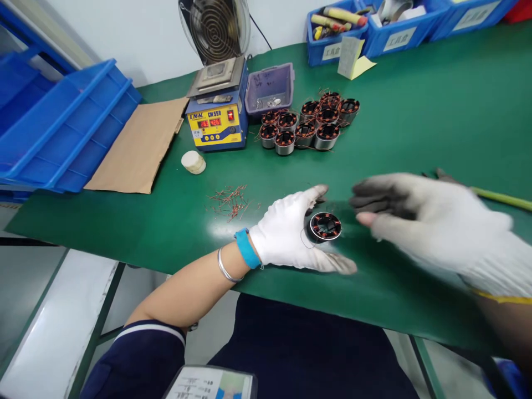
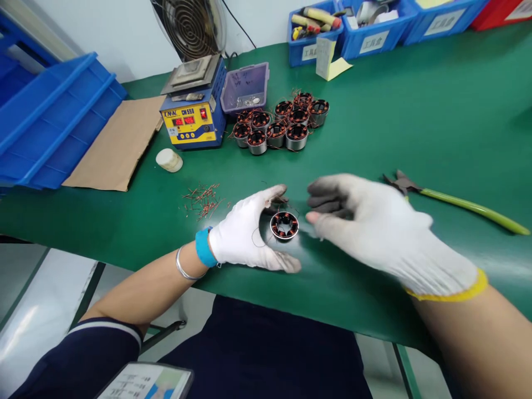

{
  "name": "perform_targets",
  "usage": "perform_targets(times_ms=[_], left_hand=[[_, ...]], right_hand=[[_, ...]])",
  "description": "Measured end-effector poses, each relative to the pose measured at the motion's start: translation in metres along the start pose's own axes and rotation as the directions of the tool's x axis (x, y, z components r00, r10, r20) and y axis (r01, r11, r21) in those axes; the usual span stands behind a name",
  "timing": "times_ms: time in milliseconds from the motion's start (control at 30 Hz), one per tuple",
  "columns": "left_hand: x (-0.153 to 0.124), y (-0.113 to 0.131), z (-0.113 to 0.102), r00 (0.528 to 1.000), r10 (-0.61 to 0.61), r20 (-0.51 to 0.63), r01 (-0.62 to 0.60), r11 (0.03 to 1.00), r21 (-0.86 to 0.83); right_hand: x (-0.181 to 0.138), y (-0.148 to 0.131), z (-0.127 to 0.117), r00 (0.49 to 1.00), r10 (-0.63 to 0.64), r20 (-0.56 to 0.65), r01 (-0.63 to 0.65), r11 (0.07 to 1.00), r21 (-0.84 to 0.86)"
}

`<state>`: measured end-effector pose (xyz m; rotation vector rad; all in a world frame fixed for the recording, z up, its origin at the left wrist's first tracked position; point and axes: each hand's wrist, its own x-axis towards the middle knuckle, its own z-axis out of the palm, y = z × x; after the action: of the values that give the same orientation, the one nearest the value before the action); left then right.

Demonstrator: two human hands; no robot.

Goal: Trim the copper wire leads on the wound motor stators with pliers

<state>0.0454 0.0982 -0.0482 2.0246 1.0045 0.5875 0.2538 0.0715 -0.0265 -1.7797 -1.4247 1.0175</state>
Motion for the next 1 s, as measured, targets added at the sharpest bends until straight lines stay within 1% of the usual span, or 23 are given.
perform_targets(times_ms=[33, 67, 100, 167, 233, 267, 367, 400, 467, 500, 533, 567, 600, 633, 667, 733, 767, 867, 900, 933, 1000], left_hand=[[-0.003, 0.002, 0.002, 0.997, -0.019, -0.072, 0.02, 1.0, 0.009], [-0.005, 0.004, 0.005, 0.99, -0.035, -0.136, 0.038, 0.999, 0.019], [-0.006, 0.006, 0.007, 0.982, -0.05, -0.181, 0.054, 0.998, 0.022], [-0.008, 0.006, 0.009, 0.975, -0.08, -0.207, 0.075, 0.997, -0.032], [-0.006, 0.002, 0.008, 0.973, -0.147, -0.179, 0.118, 0.979, -0.165], [-0.004, -0.001, 0.006, 0.969, -0.198, -0.148, 0.157, 0.955, -0.25], [0.002, -0.005, -0.005, 0.939, -0.343, -0.014, 0.295, 0.828, -0.477], [0.003, -0.005, -0.009, 0.927, -0.374, 0.03, 0.33, 0.777, -0.537], [0.005, -0.001, -0.017, 0.905, -0.416, 0.09, 0.378, 0.689, -0.618], [0.005, 0.003, -0.02, 0.898, -0.427, 0.107, 0.393, 0.668, -0.632], [0.005, 0.006, -0.023, 0.895, -0.433, 0.113, 0.402, 0.668, -0.627], [0.004, 0.01, -0.025, 0.893, -0.435, 0.11, 0.408, 0.686, -0.603], [0.003, 0.013, -0.026, 0.893, -0.437, 0.107, 0.417, 0.715, -0.561], [0.002, 0.016, -0.026, 0.893, -0.437, 0.102, 0.425, 0.748, -0.51], [0.001, 0.018, -0.025, 0.894, -0.438, 0.095, 0.429, 0.776, -0.462], [-0.001, 0.02, -0.02, 0.896, -0.436, 0.082, 0.429, 0.805, -0.41], [-0.002, 0.02, -0.018, 0.901, -0.428, 0.068, 0.416, 0.811, -0.411], [-0.004, 0.017, -0.01, 0.925, -0.38, -0.002, 0.338, 0.825, -0.454], [-0.004, 0.016, -0.009, 0.933, -0.359, -0.023, 0.308, 0.831, -0.463], [-0.005, 0.015, -0.007, 0.942, -0.335, -0.039, 0.279, 0.839, -0.468], [-0.006, 0.012, -0.005, 0.957, -0.285, -0.053, 0.228, 0.852, -0.471]], right_hand=[[0.001, 0.001, 0.002, 0.996, 0.025, 0.085, -0.017, 0.996, -0.091], [0.002, 0.001, 0.004, 0.99, 0.028, 0.138, -0.004, 0.984, -0.177], [0.003, 0.0, 0.007, 0.987, 0.012, 0.16, 0.028, 0.968, -0.25], [0.004, -0.002, 0.012, 0.987, -0.046, 0.154, 0.098, 0.931, -0.352], [0.007, -0.001, 0.013, 0.984, -0.09, 0.151, 0.142, 0.913, -0.383], [0.008, 0.001, 0.013, 0.983, -0.096, 0.159, 0.151, 0.911, -0.385], [0.01, 0.009, 0.009, 0.983, -0.072, 0.167, 0.127, 0.93, -0.346], [0.009, 0.011, 0.009, 0.987, -0.066, 0.148, 0.11, 0.944, -0.312], [0.003, 0.012, 0.008, 0.994, -0.105, 0.038, 0.111, 0.967, -0.228], [-0.001, 0.011, 0.008, 0.984, -0.172, -0.041, 0.161, 0.967, -0.197], [-0.006, 0.01, 0.008, 0.958, -0.262, -0.115, 0.237, 0.952, -0.192], [-0.01, 0.009, 0.007, 0.919, -0.36, -0.157, 0.323, 0.92, -0.222], [-0.013, 0.007, 0.007, 0.88, -0.452, -0.15, 0.402, 0.874, -0.273], [-0.016, 0.006, 0.008, 0.849, -0.518, -0.102, 0.463, 0.823, -0.328], [-0.017, 0.006, 0.008, 0.831, -0.556, -0.035, 0.504, 0.778, -0.374], [-0.016, 0.006, 0.012, 0.82, -0.565, 0.09, 0.54, 0.711, -0.451], [-0.015, 0.007, 0.014, 0.81, -0.572, 0.129, 0.556, 0.678, -0.481], [-0.012, 0.006, 0.021, 0.762, -0.611, 0.214, 0.607, 0.56, -0.565], [-0.013, 0.004, 0.023, 0.754, -0.612, 0.237, 0.61, 0.517, -0.601], [-0.015, 0.002, 0.025, 0.755, -0.603, 0.257, 0.601, 0.48, -0.639], [-0.02, -0.003, 0.028, 0.785, -0.56, 0.264, 0.553, 0.443, -0.706]])
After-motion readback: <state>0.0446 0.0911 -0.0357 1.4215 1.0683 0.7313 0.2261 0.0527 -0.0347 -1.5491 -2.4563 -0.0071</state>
